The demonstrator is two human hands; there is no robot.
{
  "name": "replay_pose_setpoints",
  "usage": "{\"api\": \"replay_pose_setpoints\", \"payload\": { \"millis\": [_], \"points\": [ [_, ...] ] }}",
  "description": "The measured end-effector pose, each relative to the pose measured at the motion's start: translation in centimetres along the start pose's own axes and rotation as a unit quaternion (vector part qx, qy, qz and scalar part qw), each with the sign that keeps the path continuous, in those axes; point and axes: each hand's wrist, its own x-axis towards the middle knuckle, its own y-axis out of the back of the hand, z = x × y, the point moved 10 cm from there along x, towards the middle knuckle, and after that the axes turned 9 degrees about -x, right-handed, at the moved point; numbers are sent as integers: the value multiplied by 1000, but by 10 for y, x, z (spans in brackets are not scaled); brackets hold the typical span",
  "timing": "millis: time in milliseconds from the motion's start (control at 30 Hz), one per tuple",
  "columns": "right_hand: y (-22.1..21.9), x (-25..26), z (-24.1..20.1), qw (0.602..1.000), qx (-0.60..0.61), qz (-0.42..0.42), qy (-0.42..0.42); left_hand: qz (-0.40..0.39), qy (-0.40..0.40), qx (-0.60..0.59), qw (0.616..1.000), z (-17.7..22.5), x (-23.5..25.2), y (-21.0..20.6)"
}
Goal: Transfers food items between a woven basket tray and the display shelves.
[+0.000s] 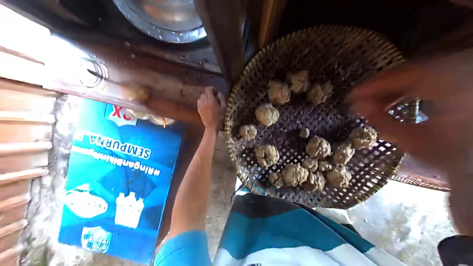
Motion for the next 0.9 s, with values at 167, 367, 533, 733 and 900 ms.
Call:
{"api": "replay_pose_setpoints", "payload": {
  "millis": [167, 367, 533, 733, 900],
  "points": [
    [-183, -101, 16, 967, 17, -197, -161, 3, 1, 4, 1000, 1, 0, 1],
    [-229, -135, 6, 967, -35, -227, -113, 5, -5, 13, 1000, 0, 1, -4],
    [-275, -146, -18, 925, -69, -371, -47, 9, -11, 11, 1000, 2, 1, -3],
    [-261, -145, -11, 984, -2, -178, -27, -12, 11, 4, 1000, 0, 2, -4],
    [-206, -135, 32, 870, 393, -62, -291, -8, 13, 10, 1000, 0, 2, -6]
  ]
}}
